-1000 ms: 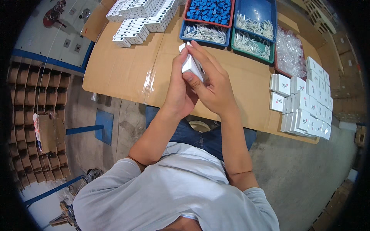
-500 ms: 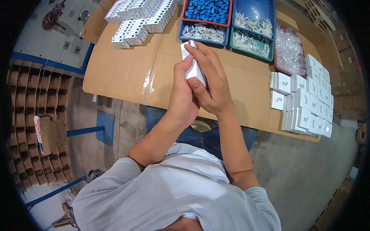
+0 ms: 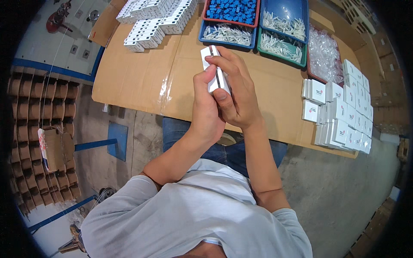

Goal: Folding small cardboard boxes and placing components from plastic bags and bins into them.

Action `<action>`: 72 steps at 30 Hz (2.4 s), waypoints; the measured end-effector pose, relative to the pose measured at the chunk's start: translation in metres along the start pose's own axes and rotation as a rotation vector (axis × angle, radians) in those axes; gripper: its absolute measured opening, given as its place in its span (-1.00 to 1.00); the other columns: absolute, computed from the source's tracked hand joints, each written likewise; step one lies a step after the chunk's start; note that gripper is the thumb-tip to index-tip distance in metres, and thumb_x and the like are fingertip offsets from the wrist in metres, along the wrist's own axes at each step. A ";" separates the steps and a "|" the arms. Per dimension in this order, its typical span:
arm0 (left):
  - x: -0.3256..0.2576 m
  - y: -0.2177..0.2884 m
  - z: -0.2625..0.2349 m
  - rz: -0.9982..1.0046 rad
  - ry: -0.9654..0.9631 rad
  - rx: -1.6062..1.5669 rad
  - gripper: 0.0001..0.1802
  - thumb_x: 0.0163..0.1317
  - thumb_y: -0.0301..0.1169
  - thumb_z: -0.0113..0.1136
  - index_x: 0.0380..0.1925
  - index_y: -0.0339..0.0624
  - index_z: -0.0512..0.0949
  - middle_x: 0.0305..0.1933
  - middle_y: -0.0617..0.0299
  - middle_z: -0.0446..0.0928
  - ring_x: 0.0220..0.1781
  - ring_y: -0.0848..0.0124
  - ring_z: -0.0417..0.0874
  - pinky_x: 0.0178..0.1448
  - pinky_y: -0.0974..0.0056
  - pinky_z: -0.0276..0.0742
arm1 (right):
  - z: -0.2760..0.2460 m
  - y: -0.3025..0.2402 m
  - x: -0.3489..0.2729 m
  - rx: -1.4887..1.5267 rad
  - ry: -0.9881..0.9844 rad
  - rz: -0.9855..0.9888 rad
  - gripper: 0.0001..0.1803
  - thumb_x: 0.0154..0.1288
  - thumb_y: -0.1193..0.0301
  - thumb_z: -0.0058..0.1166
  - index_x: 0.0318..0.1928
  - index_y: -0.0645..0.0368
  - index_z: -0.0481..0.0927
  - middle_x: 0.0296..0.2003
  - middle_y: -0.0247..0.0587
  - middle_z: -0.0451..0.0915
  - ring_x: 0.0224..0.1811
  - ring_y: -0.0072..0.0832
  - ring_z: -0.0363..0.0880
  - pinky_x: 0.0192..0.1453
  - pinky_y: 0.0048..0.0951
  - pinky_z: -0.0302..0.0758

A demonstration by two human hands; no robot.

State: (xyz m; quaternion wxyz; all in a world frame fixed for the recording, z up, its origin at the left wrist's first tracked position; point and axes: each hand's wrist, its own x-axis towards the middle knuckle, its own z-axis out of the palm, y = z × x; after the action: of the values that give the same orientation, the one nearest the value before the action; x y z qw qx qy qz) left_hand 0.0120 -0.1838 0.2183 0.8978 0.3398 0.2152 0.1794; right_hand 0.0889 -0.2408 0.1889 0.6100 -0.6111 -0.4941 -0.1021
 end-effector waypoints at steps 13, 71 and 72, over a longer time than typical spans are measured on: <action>-0.007 0.009 0.004 -0.060 -0.027 -0.050 -0.45 0.49 0.11 -0.12 0.18 -0.06 0.46 0.01 0.31 0.58 0.06 0.46 0.64 0.16 0.27 0.56 | 0.000 -0.003 0.000 0.016 0.025 -0.010 -0.31 0.61 -0.11 -0.24 0.28 0.26 0.51 0.25 0.24 0.52 0.26 0.12 0.55 0.32 -0.11 0.47; 0.017 0.030 -0.027 -0.781 -0.378 -0.915 -0.44 0.59 -0.09 -0.24 0.37 -0.25 0.34 0.33 -0.16 0.39 0.19 0.03 0.49 0.31 -0.02 0.42 | -0.070 -0.015 0.012 0.017 -0.218 0.332 -0.27 -0.08 0.13 0.58 0.13 0.18 0.70 0.28 -0.07 0.59 0.38 -0.21 0.51 0.48 -0.14 0.38; 0.017 0.029 -0.027 -0.783 -0.385 -0.922 -0.43 0.59 -0.10 -0.23 0.37 -0.27 0.33 0.34 -0.18 0.38 0.23 0.02 0.47 0.33 -0.03 0.42 | -0.070 -0.016 0.012 0.032 -0.206 0.337 -0.32 -0.06 0.18 0.57 0.10 0.19 0.70 0.27 -0.07 0.60 0.37 -0.22 0.52 0.46 -0.15 0.39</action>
State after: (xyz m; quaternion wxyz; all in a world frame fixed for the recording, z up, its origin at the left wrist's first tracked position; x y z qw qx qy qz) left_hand 0.0072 -0.1412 0.2162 0.9736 -0.1595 0.0588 -0.1522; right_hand 0.1169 -0.2982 0.2247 0.5744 -0.6825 -0.4462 0.0723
